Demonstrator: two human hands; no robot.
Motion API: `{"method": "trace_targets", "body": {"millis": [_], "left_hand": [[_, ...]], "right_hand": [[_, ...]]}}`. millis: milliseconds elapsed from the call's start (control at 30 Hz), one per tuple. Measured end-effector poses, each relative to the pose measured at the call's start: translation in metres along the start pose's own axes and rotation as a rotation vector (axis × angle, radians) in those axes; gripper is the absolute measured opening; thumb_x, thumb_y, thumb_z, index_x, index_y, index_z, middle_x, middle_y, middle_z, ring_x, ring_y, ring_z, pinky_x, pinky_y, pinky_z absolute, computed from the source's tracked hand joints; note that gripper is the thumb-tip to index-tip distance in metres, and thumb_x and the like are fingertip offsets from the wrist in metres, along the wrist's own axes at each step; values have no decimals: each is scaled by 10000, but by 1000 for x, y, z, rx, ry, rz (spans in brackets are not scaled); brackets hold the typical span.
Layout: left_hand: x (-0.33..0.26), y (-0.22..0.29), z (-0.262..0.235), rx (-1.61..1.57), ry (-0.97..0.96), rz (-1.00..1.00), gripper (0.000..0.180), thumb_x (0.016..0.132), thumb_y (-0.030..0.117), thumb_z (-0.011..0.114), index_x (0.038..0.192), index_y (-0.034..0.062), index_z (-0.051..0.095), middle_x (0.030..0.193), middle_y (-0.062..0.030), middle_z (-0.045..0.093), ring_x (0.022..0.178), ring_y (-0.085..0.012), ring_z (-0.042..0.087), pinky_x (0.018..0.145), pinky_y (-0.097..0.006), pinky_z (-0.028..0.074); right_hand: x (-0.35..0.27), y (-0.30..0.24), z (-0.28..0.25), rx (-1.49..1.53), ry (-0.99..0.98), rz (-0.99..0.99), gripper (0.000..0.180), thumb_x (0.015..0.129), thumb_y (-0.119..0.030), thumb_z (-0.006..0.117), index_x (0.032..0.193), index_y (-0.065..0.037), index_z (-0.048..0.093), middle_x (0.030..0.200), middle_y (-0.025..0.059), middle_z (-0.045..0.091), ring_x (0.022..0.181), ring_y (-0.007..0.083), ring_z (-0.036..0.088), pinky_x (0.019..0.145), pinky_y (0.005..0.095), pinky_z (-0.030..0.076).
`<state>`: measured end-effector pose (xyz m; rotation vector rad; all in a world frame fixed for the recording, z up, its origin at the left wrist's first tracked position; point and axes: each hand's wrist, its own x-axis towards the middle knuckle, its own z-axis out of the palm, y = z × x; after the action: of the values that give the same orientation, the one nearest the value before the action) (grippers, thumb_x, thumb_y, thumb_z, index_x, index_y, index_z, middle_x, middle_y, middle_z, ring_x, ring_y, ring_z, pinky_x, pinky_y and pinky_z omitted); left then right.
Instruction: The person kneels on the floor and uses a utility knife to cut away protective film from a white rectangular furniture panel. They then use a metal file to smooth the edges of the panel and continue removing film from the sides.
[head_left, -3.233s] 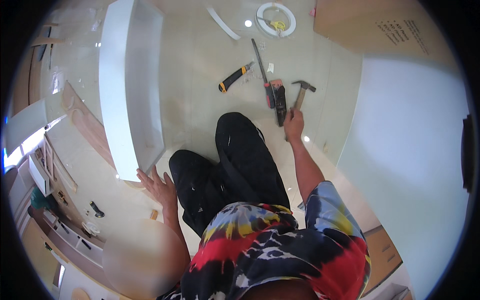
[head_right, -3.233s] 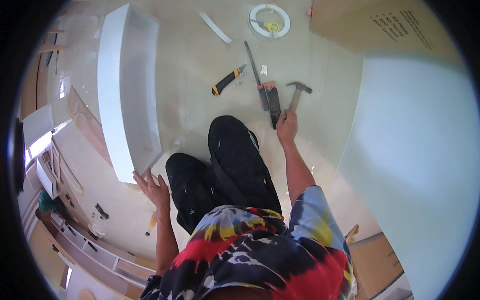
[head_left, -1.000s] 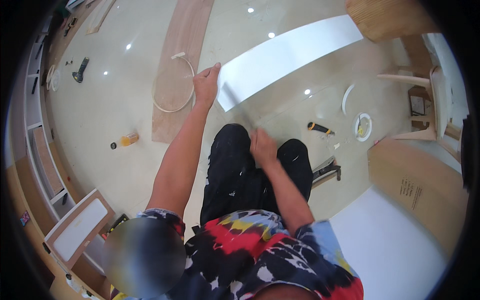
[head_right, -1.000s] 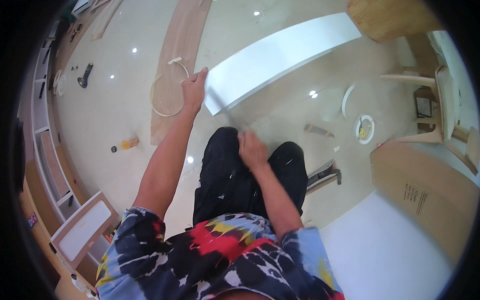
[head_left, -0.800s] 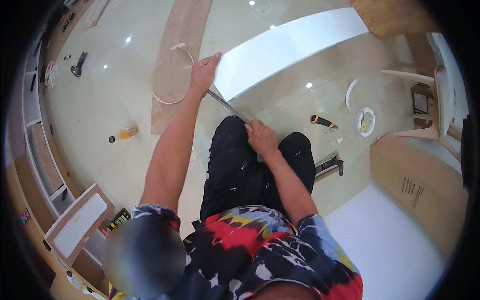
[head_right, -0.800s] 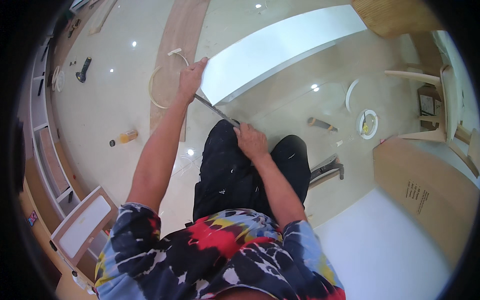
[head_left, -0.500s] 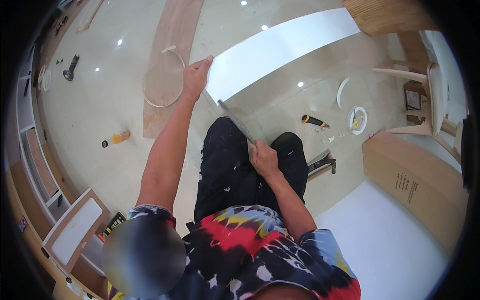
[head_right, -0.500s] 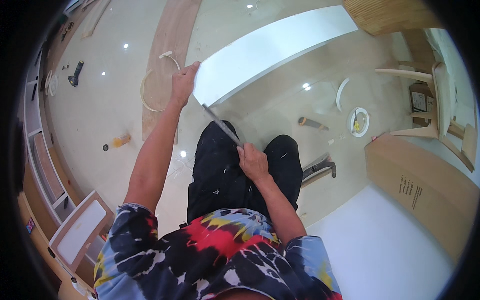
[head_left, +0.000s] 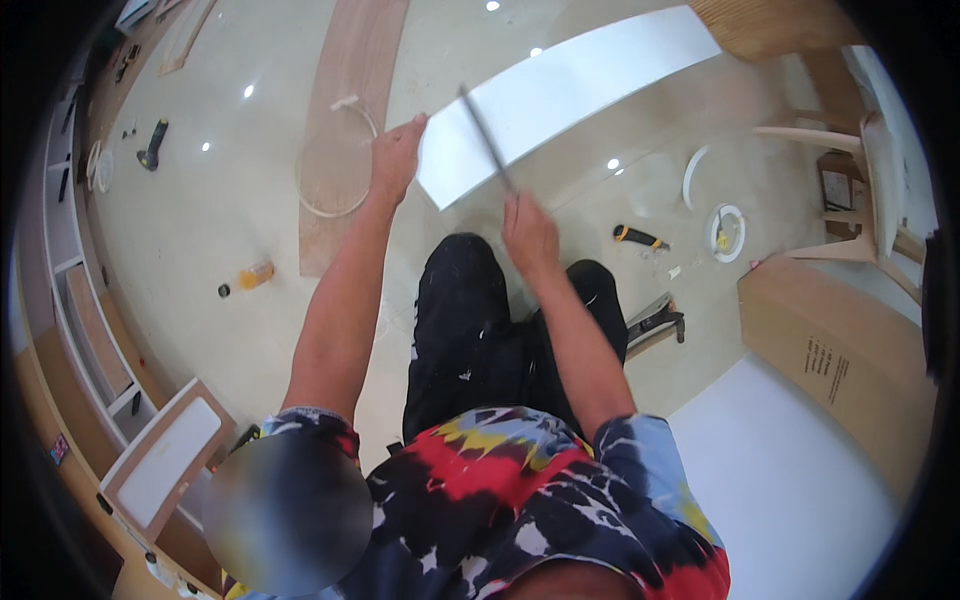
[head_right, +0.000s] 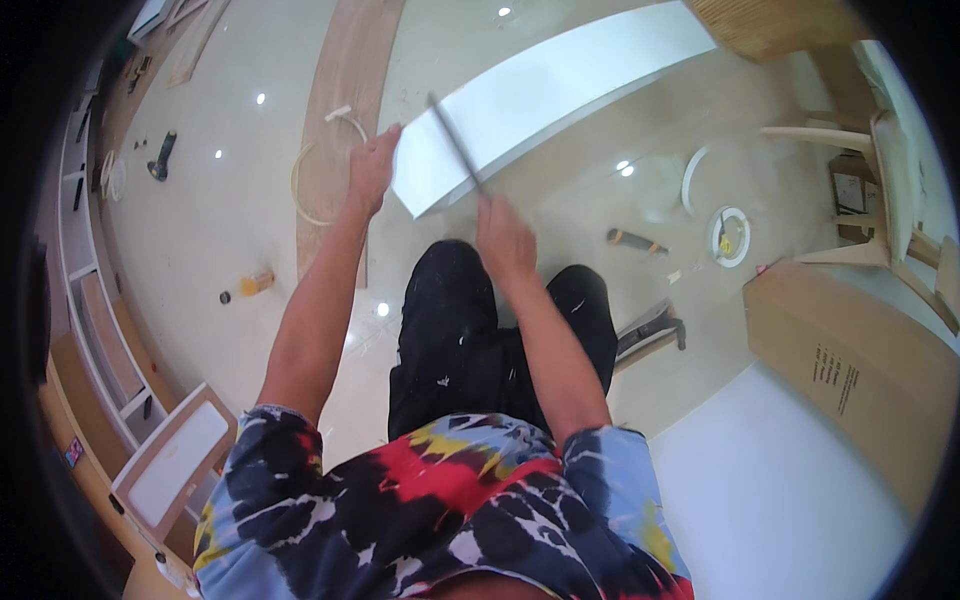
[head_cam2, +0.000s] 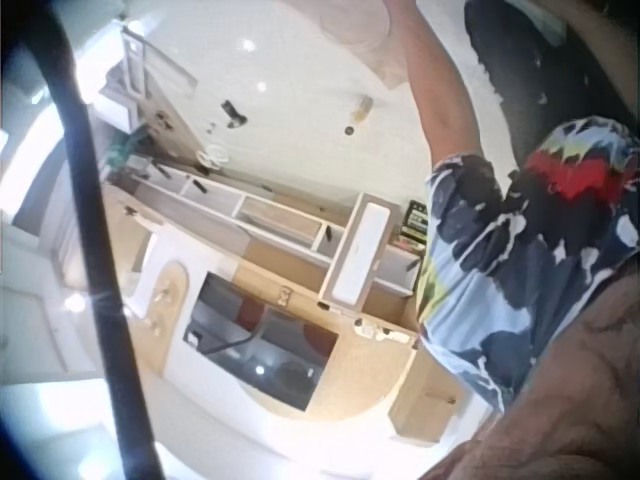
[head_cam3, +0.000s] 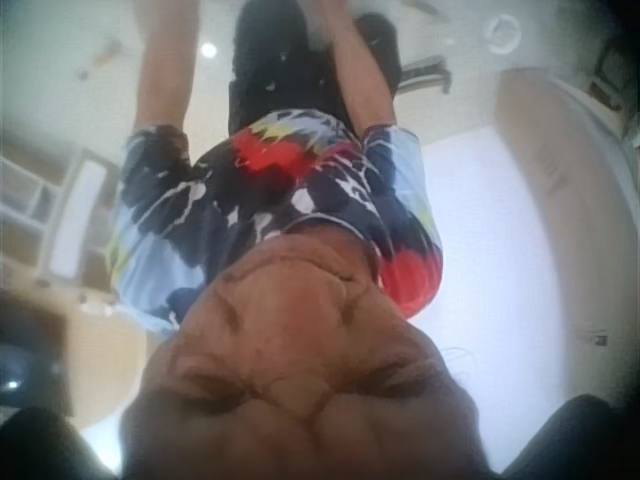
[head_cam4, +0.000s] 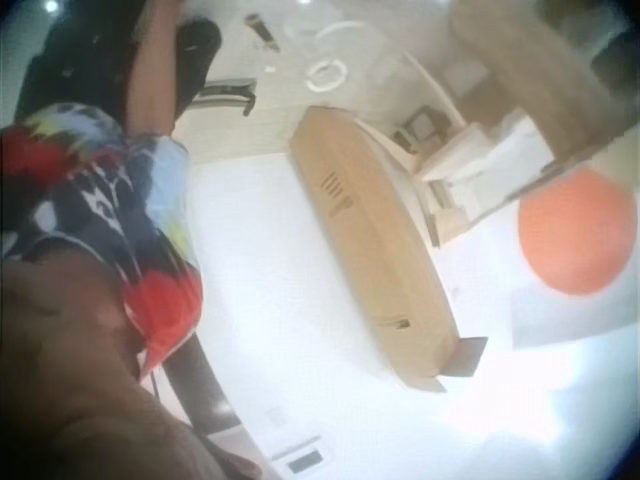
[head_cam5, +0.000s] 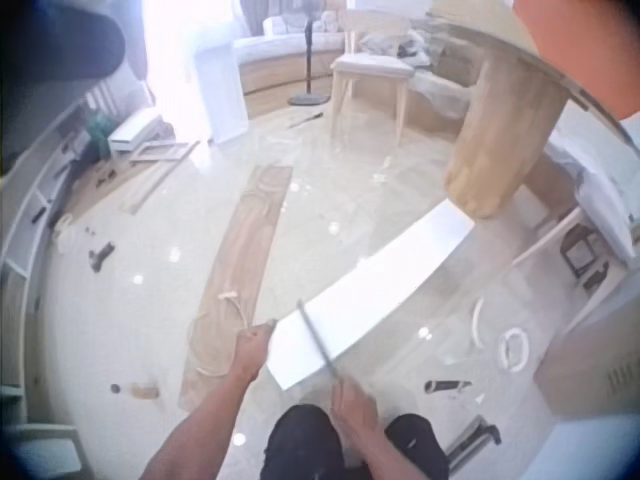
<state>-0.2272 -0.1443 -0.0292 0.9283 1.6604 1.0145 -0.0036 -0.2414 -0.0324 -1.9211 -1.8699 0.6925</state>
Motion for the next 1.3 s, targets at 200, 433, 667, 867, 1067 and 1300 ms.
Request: {"method": "trace_targets", "body": {"millis": [200,433,667,867,1067,1300], "left_hand": [[-5,11,8,-56,-16,-11,471,965,385,638,1038,-70,735,856,-76,710,789,-114,600,735,-281,490],[1,11,1,-25,-46,-42,453,965,374,642,1062,-58,738,888,-83,727,829,-113,616,776,-269,499],[1,10,10,-88,-17,-2,430,978,348,627,1028,-64,742,836,-55,699,754,-107,587,687,-280,484],[8,15,4,61,-2,55,445,974,381,634,1032,-45,749,865,-48,709,758,-100,589,698,-272,487],[0,12,5,-69,-40,-46,450,974,390,632,1061,-37,746,913,-73,722,834,-113,611,761,-276,496],[6,10,4,-44,-78,-53,451,987,398,617,1090,-22,743,930,-63,722,839,-110,619,767,-262,492]], "right_hand": [[-77,14,20,-18,-100,-89,323,1022,-350,494,898,-57,547,800,218,656,721,450,644,616,564,500],[-7,7,-3,1,12,93,364,1030,-378,466,902,-51,564,815,229,660,727,457,643,630,576,497],[-49,15,10,-90,-144,-18,387,1028,-403,462,903,-52,566,814,237,658,734,463,645,632,580,501],[7,-2,-25,-56,-82,128,387,1034,-383,448,897,-38,557,885,257,669,776,494,635,684,595,498],[-69,-11,-12,-126,-200,31,349,1018,-375,493,883,-57,543,814,229,661,759,457,654,673,577,510],[-1,-4,-26,-17,-83,141,357,1030,-342,456,917,-21,566,818,266,652,804,473,643,702,562,516]]}}
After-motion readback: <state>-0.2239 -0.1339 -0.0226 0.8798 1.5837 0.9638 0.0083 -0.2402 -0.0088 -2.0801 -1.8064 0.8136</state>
